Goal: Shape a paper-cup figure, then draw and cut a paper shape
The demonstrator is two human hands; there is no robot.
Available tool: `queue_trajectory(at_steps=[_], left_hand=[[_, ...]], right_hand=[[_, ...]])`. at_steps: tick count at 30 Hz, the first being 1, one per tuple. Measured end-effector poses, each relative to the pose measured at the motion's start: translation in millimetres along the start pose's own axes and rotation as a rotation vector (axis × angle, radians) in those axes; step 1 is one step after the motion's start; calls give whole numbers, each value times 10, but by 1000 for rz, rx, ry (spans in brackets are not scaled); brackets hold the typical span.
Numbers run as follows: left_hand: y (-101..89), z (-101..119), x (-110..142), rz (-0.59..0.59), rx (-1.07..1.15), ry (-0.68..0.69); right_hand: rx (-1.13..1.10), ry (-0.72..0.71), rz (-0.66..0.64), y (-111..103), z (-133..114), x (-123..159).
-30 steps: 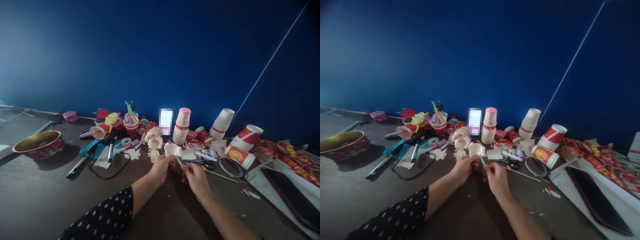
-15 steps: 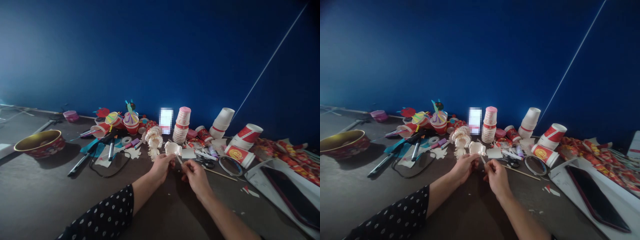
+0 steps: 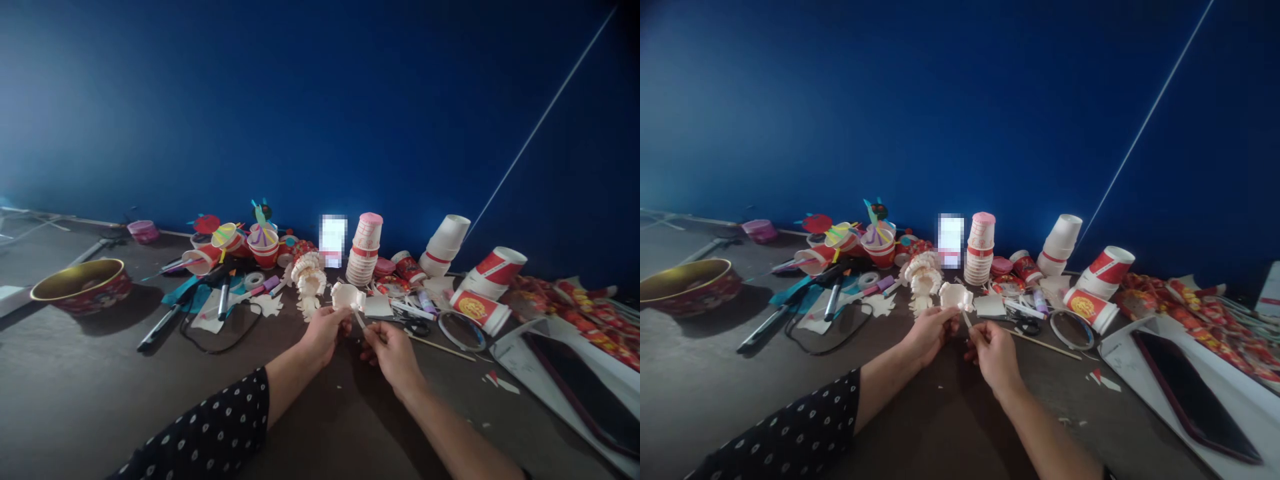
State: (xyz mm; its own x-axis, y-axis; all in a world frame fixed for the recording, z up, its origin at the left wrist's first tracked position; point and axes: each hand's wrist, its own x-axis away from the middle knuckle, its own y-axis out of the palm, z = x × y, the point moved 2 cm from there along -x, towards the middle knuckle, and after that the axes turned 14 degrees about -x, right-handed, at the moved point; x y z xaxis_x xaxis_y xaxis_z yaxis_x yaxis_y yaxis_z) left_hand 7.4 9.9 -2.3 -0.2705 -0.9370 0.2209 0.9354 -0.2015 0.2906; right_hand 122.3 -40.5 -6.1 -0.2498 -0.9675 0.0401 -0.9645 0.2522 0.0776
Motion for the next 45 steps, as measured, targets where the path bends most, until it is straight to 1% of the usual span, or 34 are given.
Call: queue_trajectory(at_steps=[7, 19, 25, 29, 34, 37, 41, 45], left_hand=[[-9, -12, -5, 19, -5, -17], [7, -25, -12, -8, -1, -1], [18, -21, 0, -10, -23, -1], [26, -21, 5, -18, -58, 2], [37, -17, 22, -30, -129, 40], [46, -5, 34, -50, -151, 62], [55, -1, 45, -77, -139, 35], [69, -23, 56, -114, -69, -36]], right_hand=[[11, -17, -9, -10, 20, -11], [72, -36, -6, -15, 30, -22], [157, -103, -2, -33, 21, -28], [202, -120, 12, -30, -3, -26], [231, -148, 55, -5, -82, 20], [236, -154, 54, 2, -107, 34], [205, -140, 47, -8, -87, 28], [181, -137, 24, -7, -72, 28]])
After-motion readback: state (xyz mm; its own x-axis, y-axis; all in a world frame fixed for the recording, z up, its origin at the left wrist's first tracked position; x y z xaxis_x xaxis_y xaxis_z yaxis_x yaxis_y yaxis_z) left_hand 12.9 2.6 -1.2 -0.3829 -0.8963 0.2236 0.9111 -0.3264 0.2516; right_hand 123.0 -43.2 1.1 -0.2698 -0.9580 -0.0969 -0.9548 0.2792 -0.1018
